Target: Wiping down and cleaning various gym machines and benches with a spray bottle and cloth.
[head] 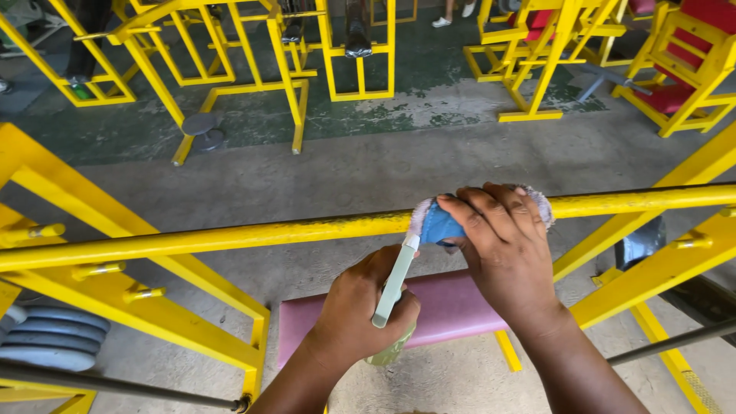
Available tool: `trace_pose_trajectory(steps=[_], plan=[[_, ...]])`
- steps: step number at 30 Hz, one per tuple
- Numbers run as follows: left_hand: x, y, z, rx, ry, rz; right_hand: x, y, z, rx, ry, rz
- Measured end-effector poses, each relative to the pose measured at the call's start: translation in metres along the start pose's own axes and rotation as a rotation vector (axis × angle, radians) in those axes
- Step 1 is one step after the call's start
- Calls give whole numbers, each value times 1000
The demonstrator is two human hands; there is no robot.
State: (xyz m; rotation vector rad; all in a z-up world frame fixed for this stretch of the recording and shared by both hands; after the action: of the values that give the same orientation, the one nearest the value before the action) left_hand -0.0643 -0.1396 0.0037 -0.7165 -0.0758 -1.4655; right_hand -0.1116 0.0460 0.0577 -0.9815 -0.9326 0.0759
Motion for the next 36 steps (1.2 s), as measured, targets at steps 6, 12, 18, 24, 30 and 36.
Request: trace_pose_trajectory(steps=[6,12,18,24,30,36], plan=[[-16,-8,3,-11,-23,-4,0,10,12,-11,-15,0],[-16,-10,2,3,-33,-17,-1,9,13,-22,-30,-22],[-6,-8,-4,8,-54,-2,-3,12,15,-25,-36,9],[3,0,-20,-33,-84,32,3,8,12,-25,-51,-26],[33,16,-23,12,-82,87,-3,0,-5,-34,48,-64],[69,36,-39,73,-85,155,-22,-24,-49,37,21,-20]])
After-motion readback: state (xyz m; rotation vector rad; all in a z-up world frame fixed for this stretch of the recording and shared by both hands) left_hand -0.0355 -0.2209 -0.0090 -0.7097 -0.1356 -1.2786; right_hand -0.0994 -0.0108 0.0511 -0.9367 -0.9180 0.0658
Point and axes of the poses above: each hand's wrist, its own y-axis away from the middle knuckle, its own x-axis out of the back of the hand, z = x × y, the point moved 3 cm from there along -y, towards the middle knuckle, and after that the axes turned 8 degrees about x, right-handed, at the moved point
